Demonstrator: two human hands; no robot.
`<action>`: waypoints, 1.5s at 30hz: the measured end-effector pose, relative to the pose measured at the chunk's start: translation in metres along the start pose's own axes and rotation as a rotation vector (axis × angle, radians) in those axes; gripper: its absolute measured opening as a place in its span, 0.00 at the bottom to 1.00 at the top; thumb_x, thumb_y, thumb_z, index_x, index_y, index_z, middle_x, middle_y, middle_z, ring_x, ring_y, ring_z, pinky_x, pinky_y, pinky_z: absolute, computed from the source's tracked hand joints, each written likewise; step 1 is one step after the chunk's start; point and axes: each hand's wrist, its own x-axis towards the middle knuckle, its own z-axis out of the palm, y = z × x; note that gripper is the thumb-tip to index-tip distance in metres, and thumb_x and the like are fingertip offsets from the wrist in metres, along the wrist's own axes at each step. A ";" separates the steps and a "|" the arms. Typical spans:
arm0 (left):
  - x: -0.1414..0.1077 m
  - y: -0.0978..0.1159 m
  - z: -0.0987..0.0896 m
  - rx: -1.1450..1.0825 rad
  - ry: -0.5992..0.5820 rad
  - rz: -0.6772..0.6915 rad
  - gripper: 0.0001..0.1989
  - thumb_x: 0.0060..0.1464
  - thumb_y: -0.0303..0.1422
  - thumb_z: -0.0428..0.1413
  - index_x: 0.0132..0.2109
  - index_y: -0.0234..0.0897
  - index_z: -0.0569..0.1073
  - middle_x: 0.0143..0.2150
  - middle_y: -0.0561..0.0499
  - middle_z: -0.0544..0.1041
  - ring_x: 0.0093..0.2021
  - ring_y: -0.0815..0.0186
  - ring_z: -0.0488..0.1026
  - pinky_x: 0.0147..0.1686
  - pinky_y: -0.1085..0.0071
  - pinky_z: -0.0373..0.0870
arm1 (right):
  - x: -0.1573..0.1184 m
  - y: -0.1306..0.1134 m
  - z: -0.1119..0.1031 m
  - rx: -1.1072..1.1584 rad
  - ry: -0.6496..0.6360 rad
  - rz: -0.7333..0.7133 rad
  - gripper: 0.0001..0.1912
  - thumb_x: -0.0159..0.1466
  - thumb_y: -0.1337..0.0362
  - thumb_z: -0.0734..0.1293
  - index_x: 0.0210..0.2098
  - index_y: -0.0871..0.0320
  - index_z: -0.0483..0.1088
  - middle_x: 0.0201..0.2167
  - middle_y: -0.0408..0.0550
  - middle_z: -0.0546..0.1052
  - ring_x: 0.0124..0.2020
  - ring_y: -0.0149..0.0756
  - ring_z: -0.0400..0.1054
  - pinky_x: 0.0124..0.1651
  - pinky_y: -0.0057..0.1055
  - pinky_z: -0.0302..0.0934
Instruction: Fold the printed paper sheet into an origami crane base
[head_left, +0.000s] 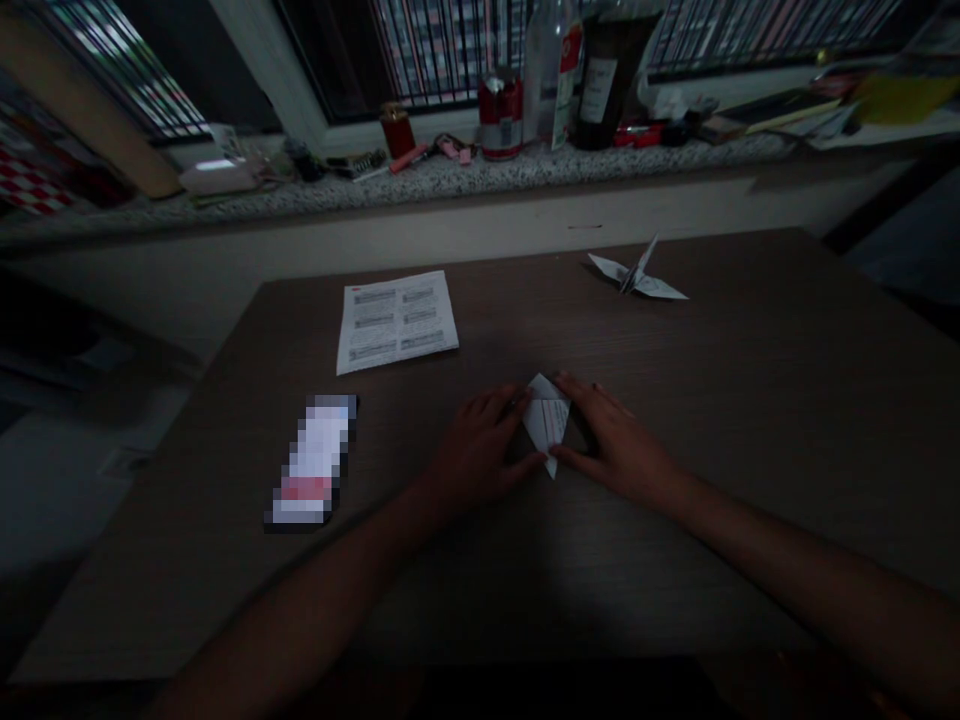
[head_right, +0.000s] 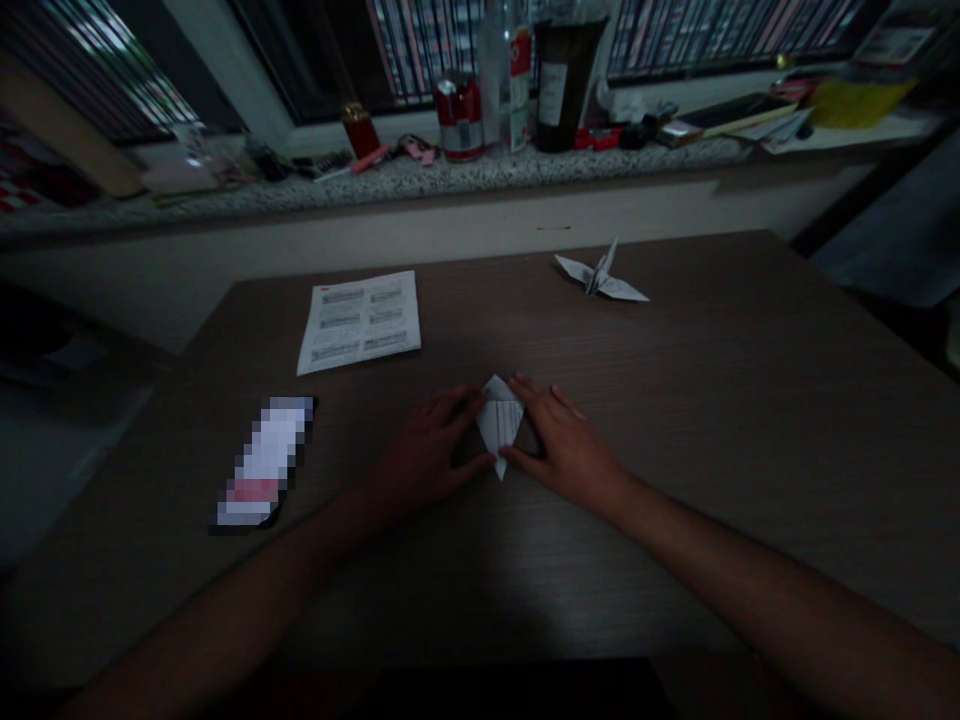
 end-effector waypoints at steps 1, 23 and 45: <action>0.001 0.000 0.000 0.000 -0.012 -0.002 0.39 0.62 0.50 0.58 0.73 0.39 0.58 0.71 0.39 0.62 0.69 0.47 0.61 0.68 0.49 0.59 | 0.000 -0.001 -0.001 0.006 0.004 0.002 0.44 0.69 0.52 0.68 0.76 0.49 0.43 0.74 0.58 0.58 0.73 0.55 0.55 0.71 0.62 0.52; 0.007 -0.008 -0.002 -0.216 0.123 -0.073 0.18 0.65 0.42 0.58 0.57 0.38 0.72 0.60 0.43 0.73 0.60 0.54 0.71 0.61 0.55 0.69 | 0.004 -0.003 -0.007 -0.079 -0.028 -0.031 0.32 0.70 0.50 0.66 0.69 0.53 0.60 0.63 0.59 0.69 0.64 0.55 0.64 0.64 0.55 0.62; 0.001 -0.015 -0.006 -0.030 0.026 -0.087 0.25 0.61 0.32 0.59 0.64 0.44 0.72 0.69 0.43 0.65 0.69 0.49 0.62 0.67 0.47 0.62 | 0.008 0.000 -0.008 -0.028 -0.035 -0.006 0.29 0.72 0.51 0.63 0.70 0.48 0.60 0.61 0.59 0.69 0.62 0.56 0.64 0.61 0.58 0.62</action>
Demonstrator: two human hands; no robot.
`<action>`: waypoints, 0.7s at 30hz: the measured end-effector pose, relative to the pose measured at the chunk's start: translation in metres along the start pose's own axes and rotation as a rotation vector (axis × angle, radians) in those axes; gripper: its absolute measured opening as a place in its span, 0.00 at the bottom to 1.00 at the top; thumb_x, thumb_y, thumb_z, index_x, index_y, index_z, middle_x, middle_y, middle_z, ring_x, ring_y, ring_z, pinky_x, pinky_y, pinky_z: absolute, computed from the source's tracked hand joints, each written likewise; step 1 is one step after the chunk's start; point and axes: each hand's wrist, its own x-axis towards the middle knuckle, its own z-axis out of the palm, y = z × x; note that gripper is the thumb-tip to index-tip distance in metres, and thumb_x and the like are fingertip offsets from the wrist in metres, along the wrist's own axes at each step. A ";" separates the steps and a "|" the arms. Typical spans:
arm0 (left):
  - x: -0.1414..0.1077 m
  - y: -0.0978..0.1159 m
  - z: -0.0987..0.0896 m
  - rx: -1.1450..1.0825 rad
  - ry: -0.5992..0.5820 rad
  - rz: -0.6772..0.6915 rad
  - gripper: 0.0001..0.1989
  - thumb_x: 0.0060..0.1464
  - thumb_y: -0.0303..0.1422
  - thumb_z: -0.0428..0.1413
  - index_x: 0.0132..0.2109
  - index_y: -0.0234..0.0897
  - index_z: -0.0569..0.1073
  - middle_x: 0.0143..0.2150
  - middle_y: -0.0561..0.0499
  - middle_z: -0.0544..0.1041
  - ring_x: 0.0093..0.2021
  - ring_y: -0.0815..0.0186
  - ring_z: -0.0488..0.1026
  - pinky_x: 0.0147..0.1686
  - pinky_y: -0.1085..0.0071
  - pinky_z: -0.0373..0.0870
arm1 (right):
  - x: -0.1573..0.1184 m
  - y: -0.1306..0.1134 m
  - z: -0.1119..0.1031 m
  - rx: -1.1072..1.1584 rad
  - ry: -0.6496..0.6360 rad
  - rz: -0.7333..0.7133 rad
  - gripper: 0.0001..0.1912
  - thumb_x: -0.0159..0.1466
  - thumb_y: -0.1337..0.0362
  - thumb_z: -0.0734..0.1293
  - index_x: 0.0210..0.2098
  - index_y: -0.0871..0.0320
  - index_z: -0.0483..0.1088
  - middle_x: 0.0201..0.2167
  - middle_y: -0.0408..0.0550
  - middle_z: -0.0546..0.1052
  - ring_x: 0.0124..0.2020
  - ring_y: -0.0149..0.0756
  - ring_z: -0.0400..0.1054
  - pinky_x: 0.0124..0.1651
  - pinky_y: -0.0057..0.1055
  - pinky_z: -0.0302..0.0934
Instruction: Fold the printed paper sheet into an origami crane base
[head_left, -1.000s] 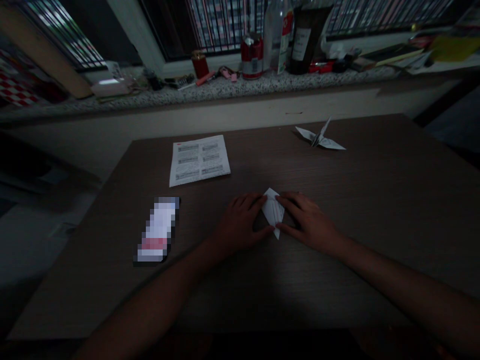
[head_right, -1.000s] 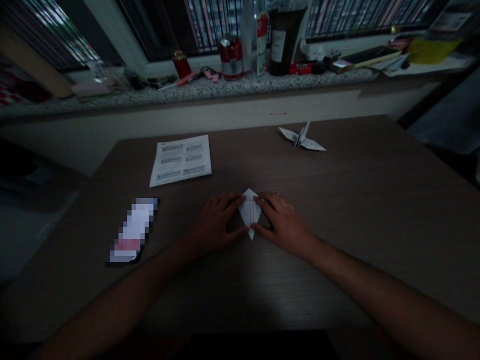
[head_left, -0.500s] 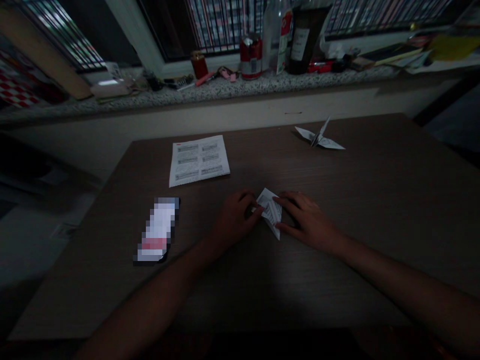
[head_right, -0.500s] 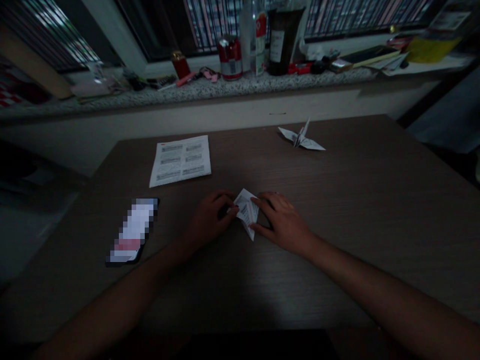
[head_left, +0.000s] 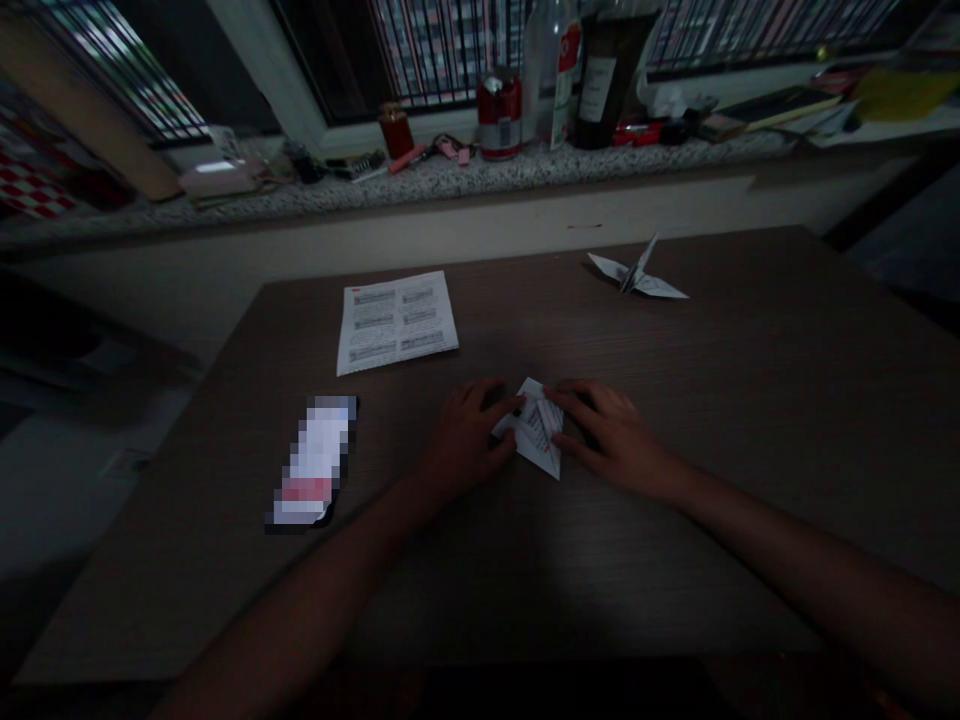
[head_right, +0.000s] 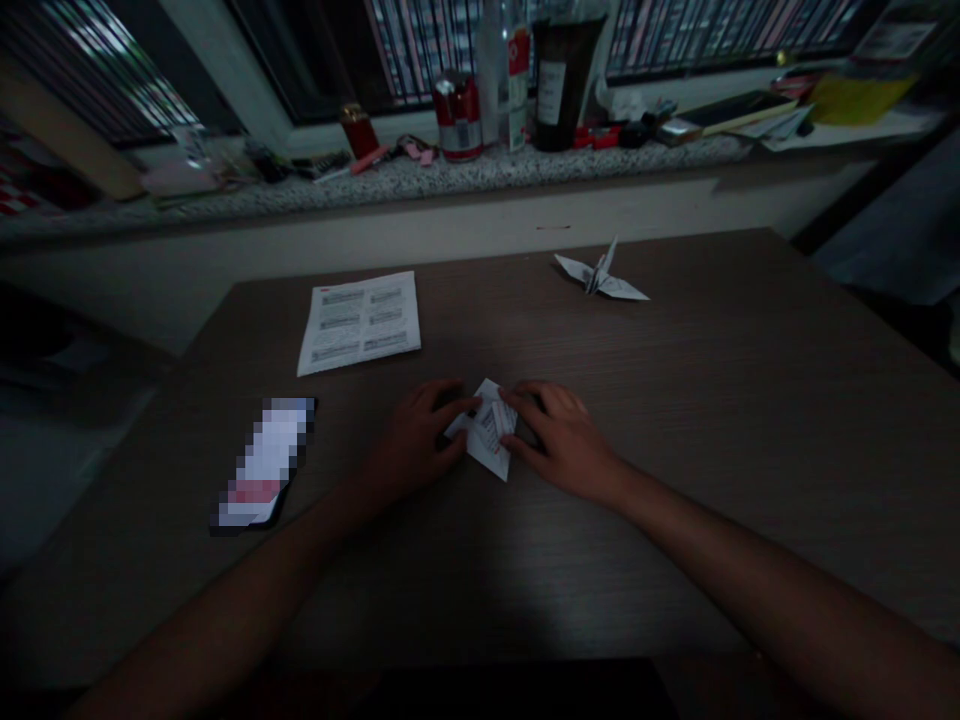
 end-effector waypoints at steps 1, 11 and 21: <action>0.000 0.000 0.000 0.005 0.003 0.001 0.25 0.61 0.32 0.59 0.64 0.44 0.72 0.69 0.43 0.65 0.69 0.49 0.62 0.67 0.47 0.62 | 0.001 0.000 0.000 0.004 0.007 0.009 0.28 0.72 0.51 0.62 0.69 0.49 0.61 0.61 0.59 0.69 0.61 0.56 0.65 0.61 0.58 0.61; 0.000 0.001 -0.002 0.020 -0.008 -0.009 0.24 0.61 0.32 0.60 0.64 0.44 0.72 0.68 0.42 0.65 0.67 0.49 0.63 0.65 0.46 0.64 | 0.010 0.012 -0.007 0.261 0.109 0.028 0.10 0.73 0.55 0.63 0.48 0.53 0.71 0.51 0.54 0.74 0.55 0.47 0.70 0.58 0.49 0.66; 0.000 0.001 0.000 0.025 -0.010 0.040 0.24 0.62 0.32 0.58 0.65 0.40 0.71 0.69 0.39 0.64 0.68 0.48 0.63 0.65 0.47 0.66 | 0.006 0.023 -0.011 0.175 0.063 -0.089 0.12 0.67 0.65 0.68 0.50 0.51 0.73 0.57 0.55 0.72 0.61 0.52 0.68 0.60 0.54 0.66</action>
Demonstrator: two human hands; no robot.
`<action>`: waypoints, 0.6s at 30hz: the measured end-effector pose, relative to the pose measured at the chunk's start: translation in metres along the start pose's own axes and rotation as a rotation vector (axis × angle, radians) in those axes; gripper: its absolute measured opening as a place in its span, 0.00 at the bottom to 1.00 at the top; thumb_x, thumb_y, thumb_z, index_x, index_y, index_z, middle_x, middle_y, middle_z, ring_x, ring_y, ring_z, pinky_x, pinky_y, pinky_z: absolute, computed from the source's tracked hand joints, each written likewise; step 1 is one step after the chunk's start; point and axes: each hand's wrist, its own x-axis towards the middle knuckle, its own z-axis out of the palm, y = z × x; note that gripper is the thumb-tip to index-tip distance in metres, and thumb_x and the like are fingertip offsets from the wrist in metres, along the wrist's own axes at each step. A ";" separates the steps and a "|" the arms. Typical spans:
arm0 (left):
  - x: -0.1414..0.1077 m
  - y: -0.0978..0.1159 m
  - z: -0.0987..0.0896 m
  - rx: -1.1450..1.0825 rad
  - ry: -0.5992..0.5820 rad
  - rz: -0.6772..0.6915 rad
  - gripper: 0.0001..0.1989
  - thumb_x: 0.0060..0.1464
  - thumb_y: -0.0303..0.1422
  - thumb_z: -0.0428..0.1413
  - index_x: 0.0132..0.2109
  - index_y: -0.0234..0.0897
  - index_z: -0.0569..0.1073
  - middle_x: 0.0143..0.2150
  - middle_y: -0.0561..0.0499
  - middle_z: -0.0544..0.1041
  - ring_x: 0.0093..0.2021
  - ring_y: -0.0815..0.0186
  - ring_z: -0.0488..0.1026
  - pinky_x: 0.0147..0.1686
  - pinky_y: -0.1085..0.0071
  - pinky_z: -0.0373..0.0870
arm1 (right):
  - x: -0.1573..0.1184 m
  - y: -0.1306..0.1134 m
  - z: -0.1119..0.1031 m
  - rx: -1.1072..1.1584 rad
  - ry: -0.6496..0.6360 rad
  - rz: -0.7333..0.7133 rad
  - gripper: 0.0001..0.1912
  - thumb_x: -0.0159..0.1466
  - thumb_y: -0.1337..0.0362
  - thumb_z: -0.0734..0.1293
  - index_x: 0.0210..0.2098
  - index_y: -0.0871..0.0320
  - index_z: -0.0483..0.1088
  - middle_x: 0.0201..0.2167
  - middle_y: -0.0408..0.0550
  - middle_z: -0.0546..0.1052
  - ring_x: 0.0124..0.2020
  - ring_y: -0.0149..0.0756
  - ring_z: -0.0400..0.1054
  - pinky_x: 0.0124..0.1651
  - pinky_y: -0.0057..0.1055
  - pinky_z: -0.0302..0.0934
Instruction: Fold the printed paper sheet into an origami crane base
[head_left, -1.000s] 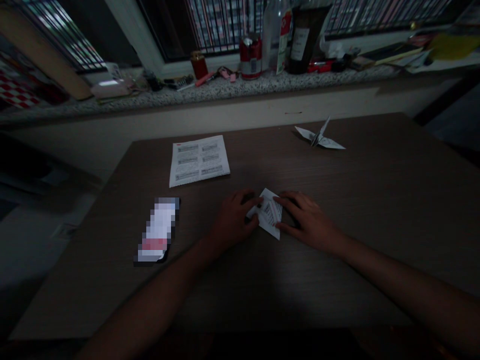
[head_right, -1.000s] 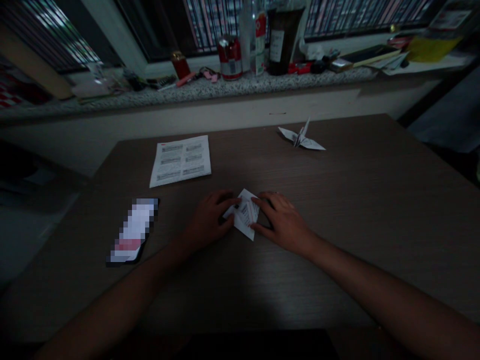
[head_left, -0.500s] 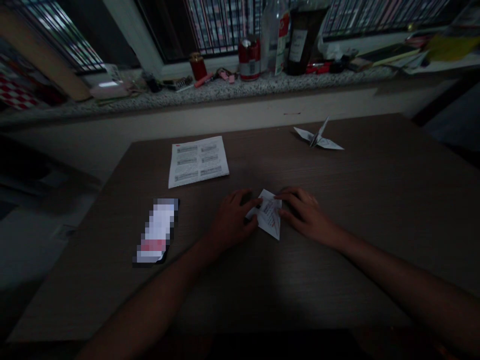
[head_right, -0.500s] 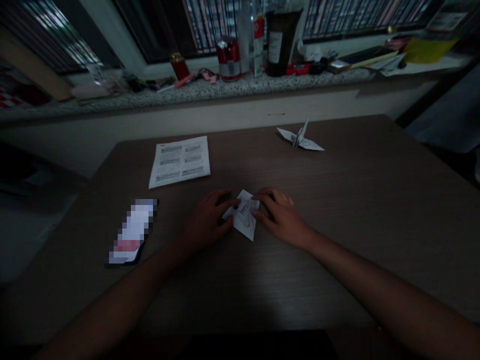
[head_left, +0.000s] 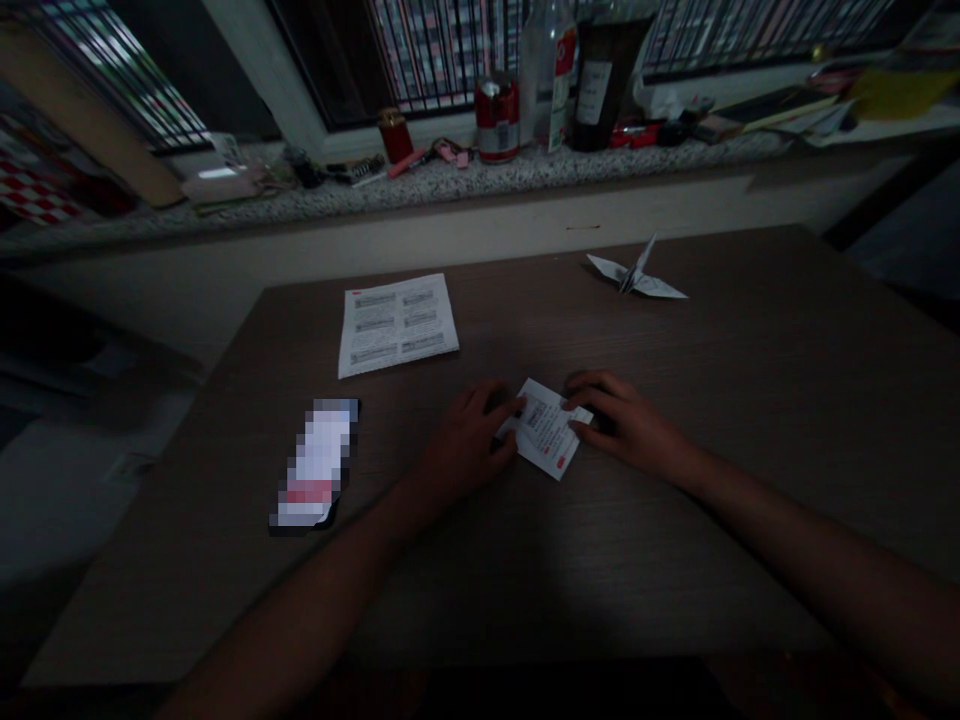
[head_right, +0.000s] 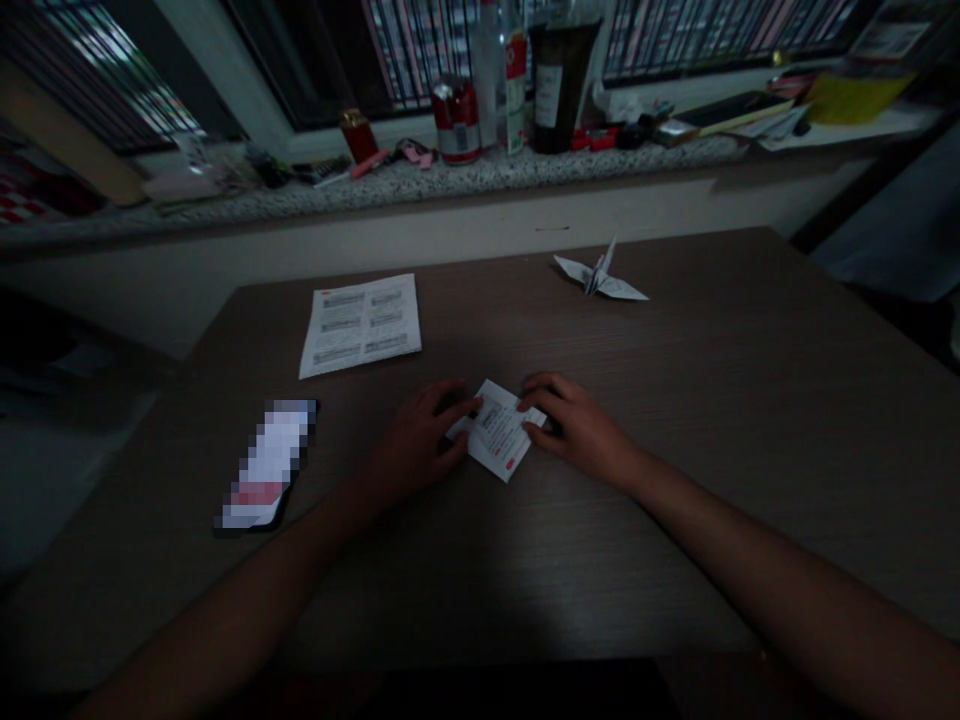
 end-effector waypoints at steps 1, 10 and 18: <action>0.000 0.000 0.000 -0.005 0.000 0.013 0.24 0.62 0.31 0.58 0.65 0.39 0.71 0.70 0.39 0.64 0.69 0.48 0.63 0.65 0.48 0.66 | 0.000 0.000 0.000 -0.008 -0.001 -0.008 0.12 0.67 0.65 0.68 0.51 0.50 0.73 0.57 0.55 0.72 0.61 0.52 0.68 0.60 0.55 0.66; 0.002 0.002 0.007 -0.054 -0.080 0.154 0.25 0.65 0.24 0.52 0.67 0.37 0.66 0.72 0.41 0.63 0.70 0.55 0.64 0.67 0.55 0.66 | -0.003 -0.003 0.006 0.038 -0.074 -0.097 0.13 0.72 0.67 0.61 0.52 0.52 0.74 0.56 0.54 0.75 0.59 0.46 0.72 0.58 0.47 0.70; 0.003 -0.002 0.007 -0.017 -0.092 0.155 0.25 0.65 0.24 0.52 0.68 0.39 0.65 0.71 0.43 0.66 0.68 0.56 0.66 0.67 0.51 0.64 | -0.003 -0.007 0.002 0.106 -0.098 -0.087 0.12 0.71 0.60 0.66 0.53 0.50 0.74 0.56 0.53 0.74 0.60 0.47 0.70 0.60 0.49 0.69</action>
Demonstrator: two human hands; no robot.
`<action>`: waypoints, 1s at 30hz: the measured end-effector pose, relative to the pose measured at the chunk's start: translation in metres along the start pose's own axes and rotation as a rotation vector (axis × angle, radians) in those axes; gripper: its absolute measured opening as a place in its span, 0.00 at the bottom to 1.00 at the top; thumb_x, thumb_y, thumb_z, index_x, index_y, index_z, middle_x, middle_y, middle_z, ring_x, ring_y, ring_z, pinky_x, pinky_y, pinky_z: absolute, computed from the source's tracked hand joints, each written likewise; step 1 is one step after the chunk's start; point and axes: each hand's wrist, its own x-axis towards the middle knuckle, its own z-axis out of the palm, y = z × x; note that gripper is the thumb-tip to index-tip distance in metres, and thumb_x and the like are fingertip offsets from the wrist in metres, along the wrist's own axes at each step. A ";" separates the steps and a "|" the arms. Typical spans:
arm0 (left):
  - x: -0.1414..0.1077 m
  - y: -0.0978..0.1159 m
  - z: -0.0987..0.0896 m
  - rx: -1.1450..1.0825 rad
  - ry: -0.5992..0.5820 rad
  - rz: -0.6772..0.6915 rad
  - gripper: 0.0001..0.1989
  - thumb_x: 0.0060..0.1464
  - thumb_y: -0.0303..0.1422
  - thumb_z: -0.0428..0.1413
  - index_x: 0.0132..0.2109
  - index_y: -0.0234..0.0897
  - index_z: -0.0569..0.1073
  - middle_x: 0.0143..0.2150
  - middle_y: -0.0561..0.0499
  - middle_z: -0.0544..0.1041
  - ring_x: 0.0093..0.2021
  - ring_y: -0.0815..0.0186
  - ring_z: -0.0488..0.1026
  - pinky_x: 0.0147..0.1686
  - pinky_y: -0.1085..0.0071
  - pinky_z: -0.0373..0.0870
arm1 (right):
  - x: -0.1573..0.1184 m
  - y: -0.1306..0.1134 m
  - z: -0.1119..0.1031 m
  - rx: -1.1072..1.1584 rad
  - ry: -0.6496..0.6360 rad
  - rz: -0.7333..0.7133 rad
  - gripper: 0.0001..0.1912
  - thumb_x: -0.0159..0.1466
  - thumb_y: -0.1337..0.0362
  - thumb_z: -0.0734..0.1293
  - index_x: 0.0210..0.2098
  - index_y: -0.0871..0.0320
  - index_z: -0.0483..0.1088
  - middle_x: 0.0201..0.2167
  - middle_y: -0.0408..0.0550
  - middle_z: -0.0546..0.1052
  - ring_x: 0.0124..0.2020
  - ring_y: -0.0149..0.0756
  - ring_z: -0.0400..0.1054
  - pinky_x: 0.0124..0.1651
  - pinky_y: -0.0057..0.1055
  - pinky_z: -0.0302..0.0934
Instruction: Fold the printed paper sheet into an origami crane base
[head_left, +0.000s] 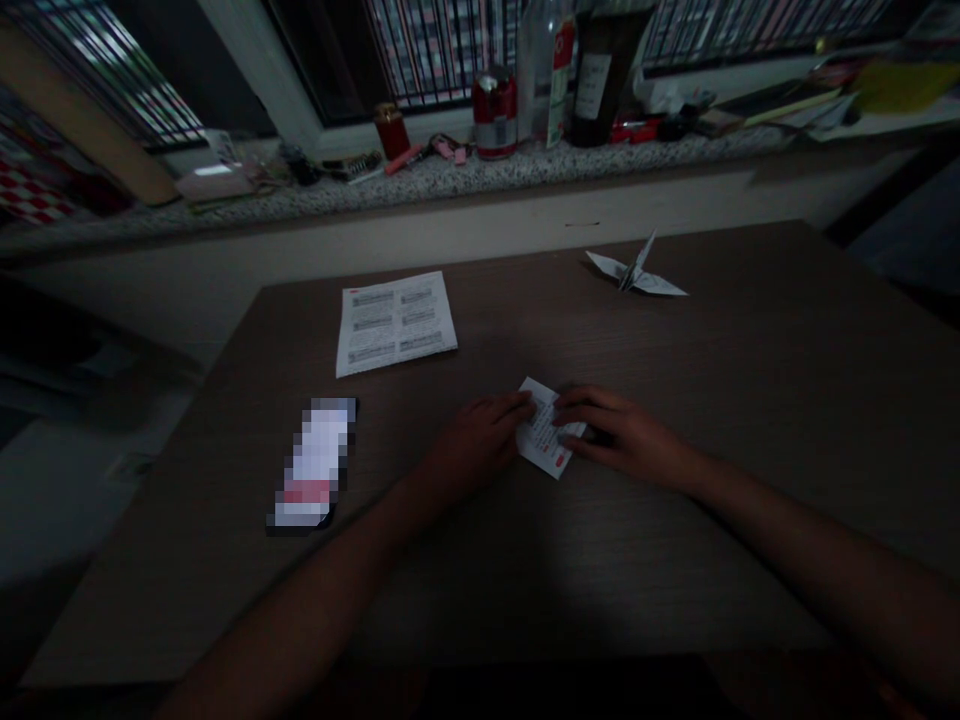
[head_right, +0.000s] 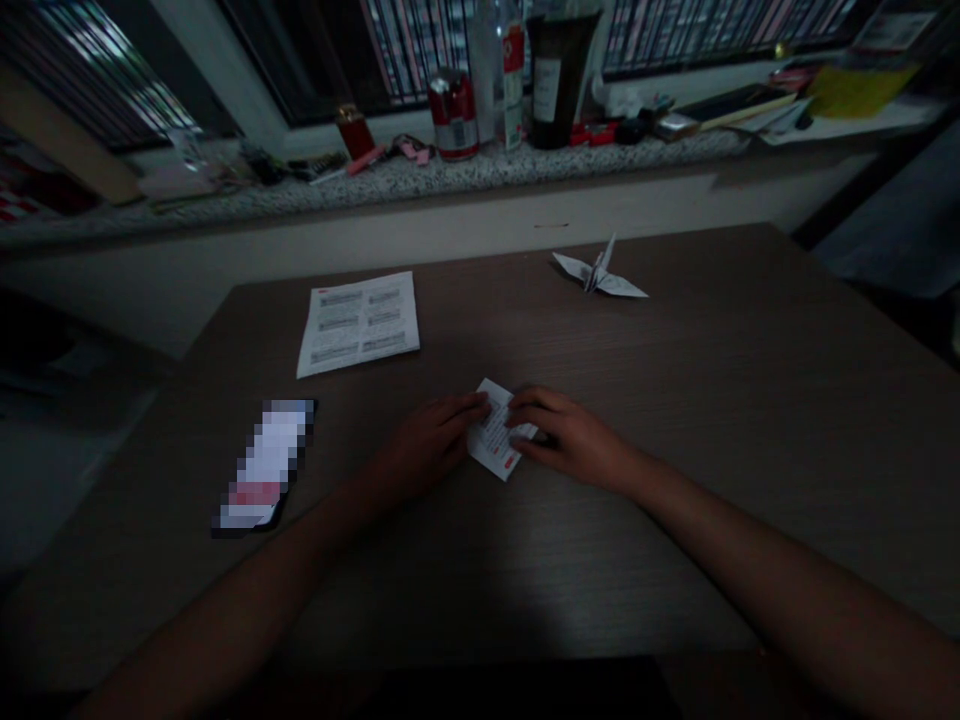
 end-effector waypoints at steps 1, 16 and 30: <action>0.000 0.000 -0.001 0.000 -0.002 0.003 0.25 0.65 0.24 0.51 0.68 0.39 0.65 0.71 0.43 0.66 0.68 0.56 0.66 0.67 0.51 0.64 | 0.000 -0.001 0.000 0.011 -0.005 0.006 0.13 0.70 0.59 0.68 0.53 0.50 0.74 0.56 0.54 0.74 0.60 0.47 0.70 0.60 0.49 0.69; -0.001 0.018 -0.005 -0.032 -0.005 -0.099 0.32 0.63 0.45 0.60 0.70 0.40 0.64 0.71 0.43 0.65 0.69 0.51 0.63 0.69 0.50 0.59 | 0.000 -0.002 0.002 0.015 -0.028 0.037 0.18 0.66 0.58 0.72 0.55 0.50 0.73 0.58 0.54 0.71 0.62 0.49 0.66 0.62 0.51 0.65; -0.003 0.014 0.005 -0.040 0.026 -0.095 0.27 0.69 0.43 0.54 0.71 0.42 0.64 0.72 0.44 0.63 0.70 0.52 0.62 0.71 0.49 0.57 | 0.000 -0.001 0.004 0.016 -0.018 0.010 0.16 0.68 0.59 0.71 0.55 0.51 0.72 0.57 0.55 0.72 0.61 0.49 0.67 0.62 0.50 0.65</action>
